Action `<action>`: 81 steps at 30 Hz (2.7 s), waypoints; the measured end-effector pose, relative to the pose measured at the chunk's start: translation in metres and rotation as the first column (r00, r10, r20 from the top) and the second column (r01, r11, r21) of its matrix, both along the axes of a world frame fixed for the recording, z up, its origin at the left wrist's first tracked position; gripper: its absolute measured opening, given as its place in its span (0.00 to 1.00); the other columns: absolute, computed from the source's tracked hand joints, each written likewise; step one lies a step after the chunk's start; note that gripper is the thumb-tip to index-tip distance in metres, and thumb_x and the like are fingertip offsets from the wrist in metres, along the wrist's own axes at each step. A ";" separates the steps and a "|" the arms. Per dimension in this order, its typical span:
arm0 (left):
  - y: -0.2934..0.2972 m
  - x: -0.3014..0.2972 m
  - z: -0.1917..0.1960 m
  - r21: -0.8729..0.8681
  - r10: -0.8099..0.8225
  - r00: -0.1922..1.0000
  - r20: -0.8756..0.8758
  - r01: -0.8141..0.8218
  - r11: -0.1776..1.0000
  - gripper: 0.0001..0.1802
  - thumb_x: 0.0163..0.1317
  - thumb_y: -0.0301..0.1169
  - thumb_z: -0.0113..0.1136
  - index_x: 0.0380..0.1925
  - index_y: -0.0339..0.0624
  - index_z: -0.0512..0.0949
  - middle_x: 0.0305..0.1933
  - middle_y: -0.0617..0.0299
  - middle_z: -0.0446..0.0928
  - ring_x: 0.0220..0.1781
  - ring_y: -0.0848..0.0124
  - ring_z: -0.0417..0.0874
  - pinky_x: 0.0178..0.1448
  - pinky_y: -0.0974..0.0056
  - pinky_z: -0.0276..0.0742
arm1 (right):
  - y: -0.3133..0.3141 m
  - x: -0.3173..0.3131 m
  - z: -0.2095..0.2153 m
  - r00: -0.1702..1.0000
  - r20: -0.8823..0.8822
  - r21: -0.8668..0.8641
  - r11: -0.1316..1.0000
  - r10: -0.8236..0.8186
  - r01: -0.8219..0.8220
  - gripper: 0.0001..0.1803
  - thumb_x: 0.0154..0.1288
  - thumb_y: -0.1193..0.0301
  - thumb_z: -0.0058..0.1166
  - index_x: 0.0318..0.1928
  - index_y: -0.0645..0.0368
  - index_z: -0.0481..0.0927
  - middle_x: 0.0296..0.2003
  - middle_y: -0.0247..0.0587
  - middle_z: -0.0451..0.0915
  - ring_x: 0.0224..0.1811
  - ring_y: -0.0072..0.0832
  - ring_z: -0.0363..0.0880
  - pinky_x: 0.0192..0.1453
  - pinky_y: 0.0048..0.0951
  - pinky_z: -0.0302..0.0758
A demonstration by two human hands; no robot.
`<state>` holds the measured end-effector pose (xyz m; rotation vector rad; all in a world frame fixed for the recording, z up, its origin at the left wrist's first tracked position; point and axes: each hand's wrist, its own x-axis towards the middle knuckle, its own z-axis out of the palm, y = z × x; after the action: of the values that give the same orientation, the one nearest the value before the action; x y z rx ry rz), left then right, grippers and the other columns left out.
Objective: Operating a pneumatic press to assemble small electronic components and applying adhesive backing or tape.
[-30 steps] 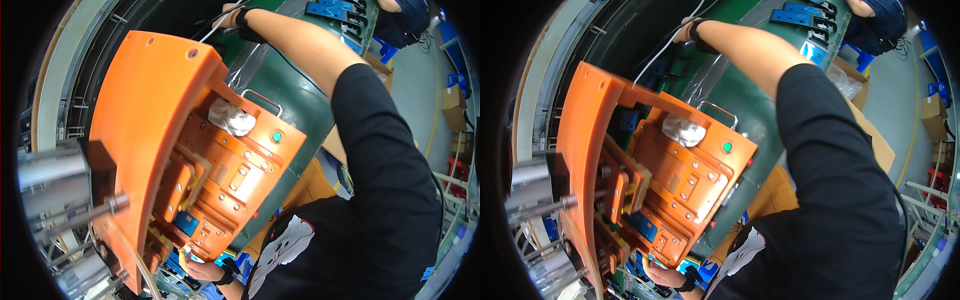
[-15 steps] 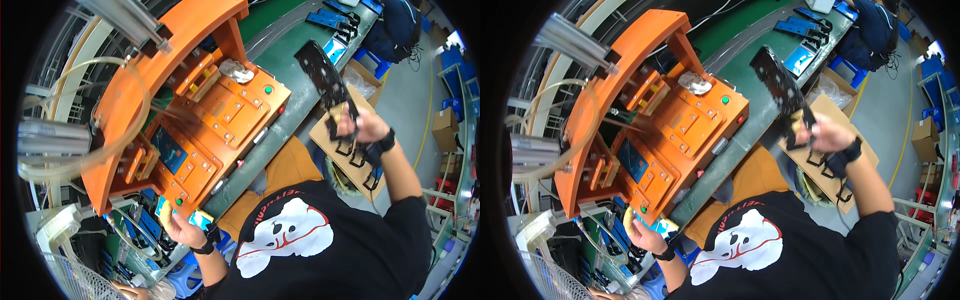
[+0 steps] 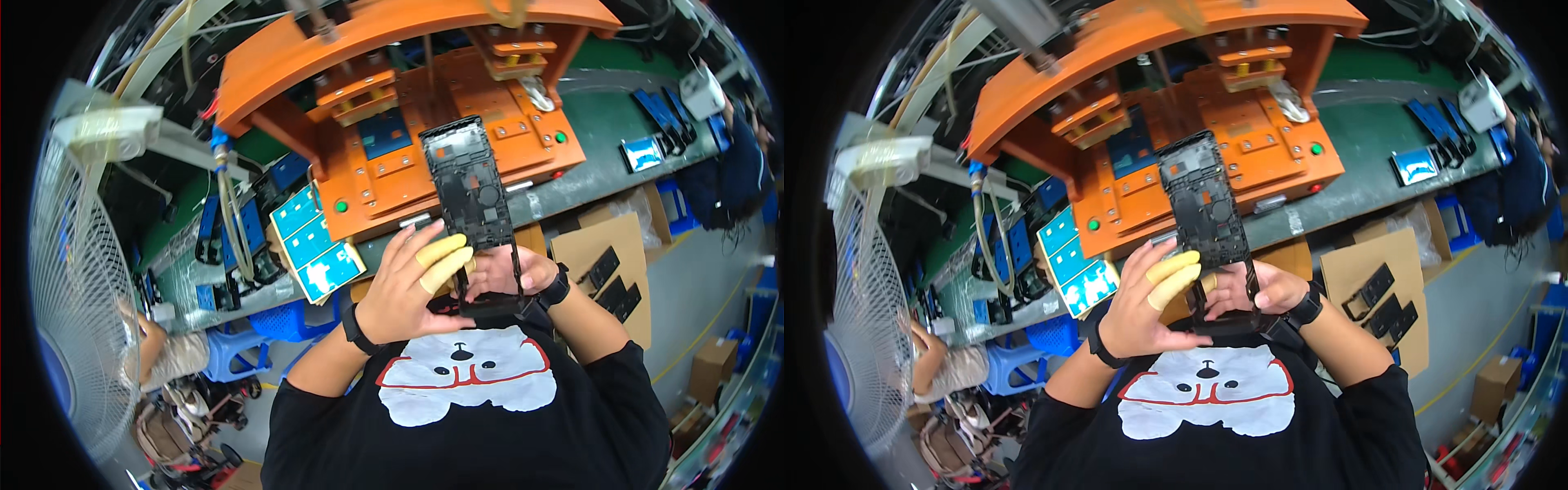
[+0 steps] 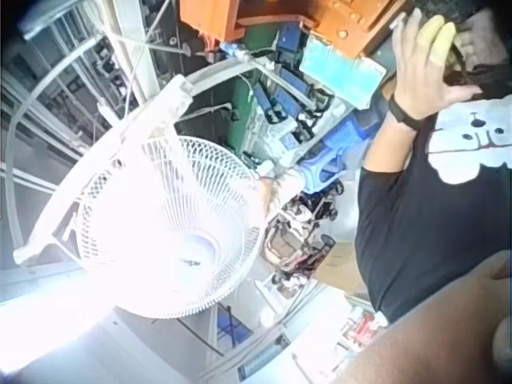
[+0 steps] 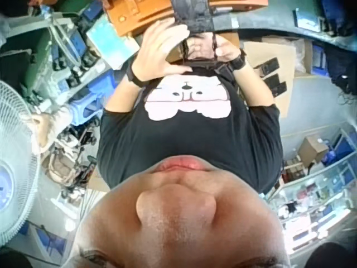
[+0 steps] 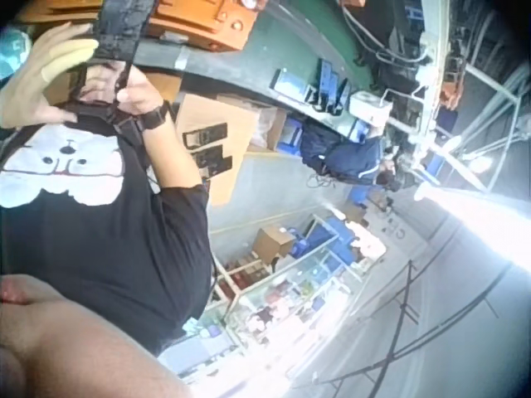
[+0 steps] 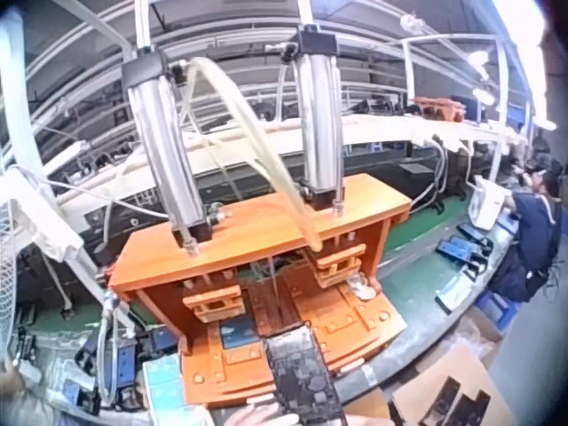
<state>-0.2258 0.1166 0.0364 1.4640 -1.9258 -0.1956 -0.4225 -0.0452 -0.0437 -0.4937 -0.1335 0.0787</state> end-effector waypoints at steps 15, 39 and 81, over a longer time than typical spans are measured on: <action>-0.049 0.117 0.016 0.076 0.285 0.956 0.068 -0.289 0.954 0.41 0.46 0.29 0.74 0.65 0.39 0.73 0.63 0.47 0.75 0.66 0.48 0.75 0.72 0.54 0.70 | 0.002 0.031 -0.011 0.973 -0.111 -0.327 0.932 -0.203 0.158 0.36 0.81 0.48 0.40 0.74 0.65 0.63 0.62 0.53 0.78 0.60 0.36 0.80 0.65 0.36 0.75; 0.043 0.104 -0.039 -0.058 0.525 0.833 0.173 -0.524 0.850 0.28 0.57 0.35 0.71 0.59 0.40 0.79 0.59 0.48 0.79 0.66 0.48 0.77 0.69 0.49 0.70 | 0.004 0.014 -0.016 0.908 -0.358 -0.839 0.501 -0.216 -0.211 0.24 0.75 0.68 0.59 0.66 0.63 0.72 0.52 0.37 0.81 0.50 0.21 0.80 0.56 0.25 0.77; 0.108 0.060 -0.153 0.059 0.855 0.517 0.053 -0.856 0.514 0.14 0.59 0.33 0.69 0.44 0.41 0.84 0.60 0.48 0.79 0.74 0.46 0.70 0.79 0.32 0.45 | 0.073 0.156 -0.043 0.988 -0.113 -0.883 0.466 -0.107 -0.051 0.16 0.72 0.70 0.62 0.57 0.59 0.82 0.38 0.30 0.81 0.36 0.14 0.75 0.41 0.18 0.73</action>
<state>-0.1660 0.2243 -0.1169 2.2973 -0.9731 0.2173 -0.2660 0.0274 -0.0872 -1.5692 0.0924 0.1561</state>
